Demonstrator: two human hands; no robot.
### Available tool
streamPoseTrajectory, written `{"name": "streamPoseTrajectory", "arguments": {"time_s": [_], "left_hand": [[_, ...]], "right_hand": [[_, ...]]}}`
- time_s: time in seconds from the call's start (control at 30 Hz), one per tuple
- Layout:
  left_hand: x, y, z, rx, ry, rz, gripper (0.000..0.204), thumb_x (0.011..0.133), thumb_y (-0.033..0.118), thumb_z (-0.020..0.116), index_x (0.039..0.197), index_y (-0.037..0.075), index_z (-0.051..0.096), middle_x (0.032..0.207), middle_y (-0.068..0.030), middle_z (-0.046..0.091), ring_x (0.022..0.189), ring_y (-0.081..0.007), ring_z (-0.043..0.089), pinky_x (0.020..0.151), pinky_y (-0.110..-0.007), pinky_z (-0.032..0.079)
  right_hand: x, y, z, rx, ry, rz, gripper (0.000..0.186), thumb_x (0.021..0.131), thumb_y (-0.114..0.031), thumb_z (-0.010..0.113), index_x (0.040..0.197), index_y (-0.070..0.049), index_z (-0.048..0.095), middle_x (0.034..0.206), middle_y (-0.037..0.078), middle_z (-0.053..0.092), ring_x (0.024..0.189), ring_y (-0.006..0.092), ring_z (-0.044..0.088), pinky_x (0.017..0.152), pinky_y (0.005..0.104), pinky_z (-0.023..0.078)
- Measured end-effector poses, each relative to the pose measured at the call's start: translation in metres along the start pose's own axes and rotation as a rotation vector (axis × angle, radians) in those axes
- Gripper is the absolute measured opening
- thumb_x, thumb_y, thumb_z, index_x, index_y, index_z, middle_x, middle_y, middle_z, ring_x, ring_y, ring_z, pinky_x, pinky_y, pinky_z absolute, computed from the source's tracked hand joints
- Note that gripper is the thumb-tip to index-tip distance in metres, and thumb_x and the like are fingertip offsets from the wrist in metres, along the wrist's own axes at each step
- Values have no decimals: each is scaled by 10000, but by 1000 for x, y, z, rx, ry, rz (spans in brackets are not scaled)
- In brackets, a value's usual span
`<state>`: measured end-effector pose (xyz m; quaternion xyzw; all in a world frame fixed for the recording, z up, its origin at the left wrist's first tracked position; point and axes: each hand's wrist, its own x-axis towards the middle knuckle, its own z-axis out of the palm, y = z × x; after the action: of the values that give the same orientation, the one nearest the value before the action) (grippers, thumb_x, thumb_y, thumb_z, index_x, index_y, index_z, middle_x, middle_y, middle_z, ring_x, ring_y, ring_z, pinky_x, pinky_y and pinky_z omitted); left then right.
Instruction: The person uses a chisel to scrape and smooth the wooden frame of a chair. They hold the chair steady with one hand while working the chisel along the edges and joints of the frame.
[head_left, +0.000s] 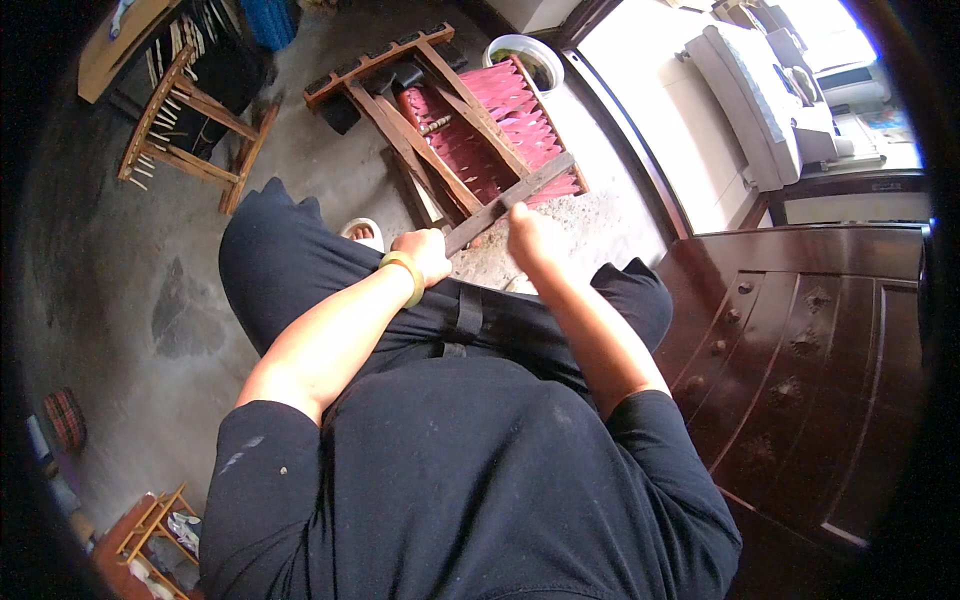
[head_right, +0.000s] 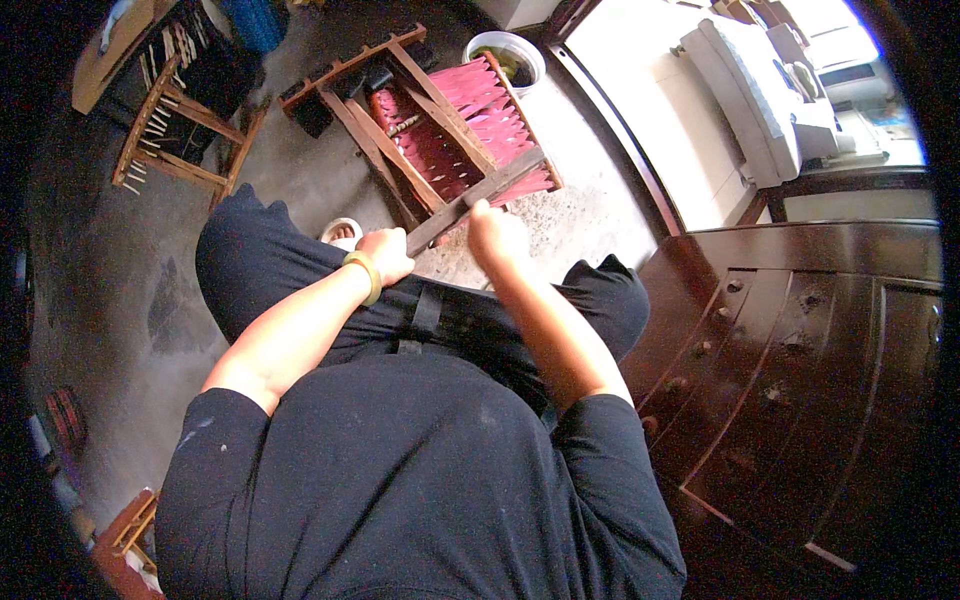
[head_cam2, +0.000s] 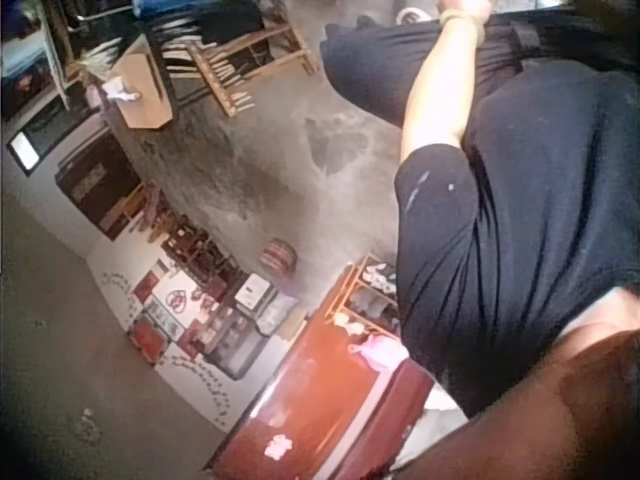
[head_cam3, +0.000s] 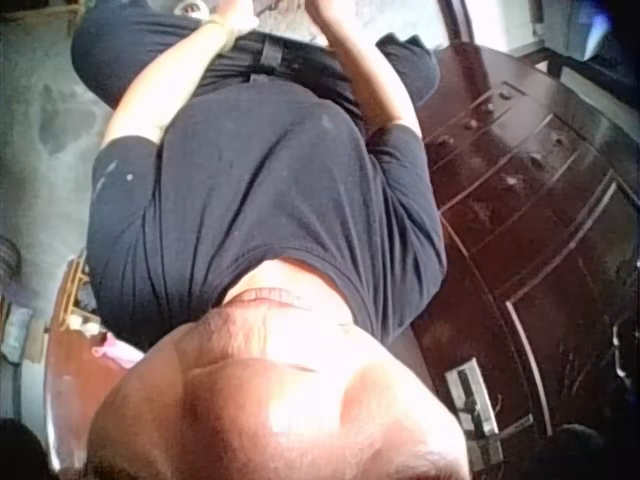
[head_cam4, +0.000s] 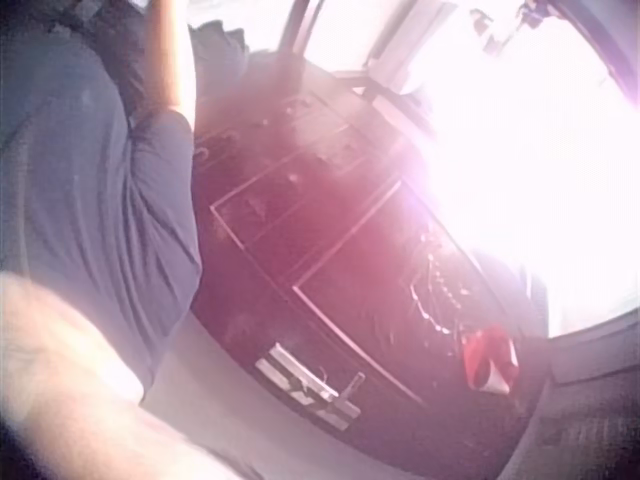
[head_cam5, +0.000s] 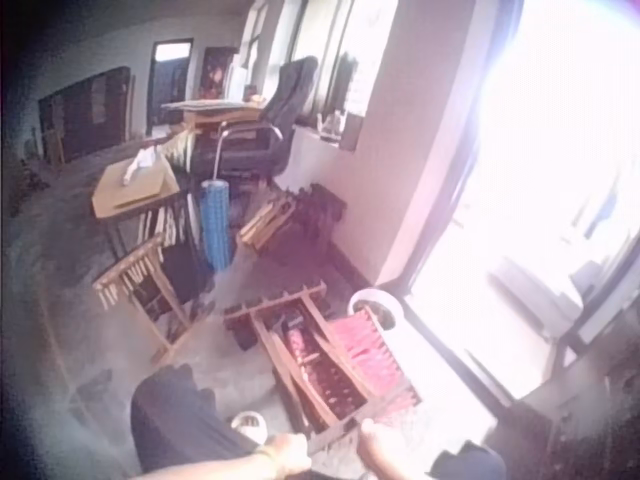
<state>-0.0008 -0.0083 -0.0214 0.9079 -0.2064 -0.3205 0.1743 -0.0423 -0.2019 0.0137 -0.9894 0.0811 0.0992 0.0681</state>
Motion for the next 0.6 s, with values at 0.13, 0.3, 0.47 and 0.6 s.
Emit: {"name": "streamPoseTrajectory", "arguments": {"time_s": [0.13, 0.3, 0.47, 0.6], "left_hand": [[-2, -4, 1, 11, -7, -34, 351, 717, 261, 618, 958, 7, 648, 974, -249, 666, 944, -387, 648, 833, -443, 508], [3, -8, 3, -35, -28, 26, 495, 703, 374, 688, 1018, -3, 628, 1001, -251, 659, 969, -395, 634, 857, -429, 495], [13, -32, 15, -190, -104, 120, 680, 627, 414, 815, 1088, -40, 604, 1068, -227, 653, 1011, -338, 628, 903, -371, 471], [19, -51, 30, -366, -137, 200, 621, 628, 255, 842, 1121, -37, 604, 1024, -189, 676, 979, -274, 632, 898, -334, 466]], "right_hand": [[-25, -23, 11, 71, -64, -103, 191, 918, -148, 423, 960, -8, 546, 844, 240, 662, 792, 405, 669, 717, 492, 530], [-31, -6, 2, 137, 43, -31, 217, 939, -194, 429, 958, -7, 539, 829, 240, 658, 762, 400, 663, 685, 495, 525], [-48, -8, 18, 47, -85, 68, 213, 945, -219, 449, 983, -25, 529, 846, 222, 666, 791, 416, 664, 697, 539, 506], [-58, -19, 22, 97, 11, -21, 220, 936, -256, 493, 914, -39, 526, 807, 205, 645, 764, 410, 645, 686, 505, 492]]}}
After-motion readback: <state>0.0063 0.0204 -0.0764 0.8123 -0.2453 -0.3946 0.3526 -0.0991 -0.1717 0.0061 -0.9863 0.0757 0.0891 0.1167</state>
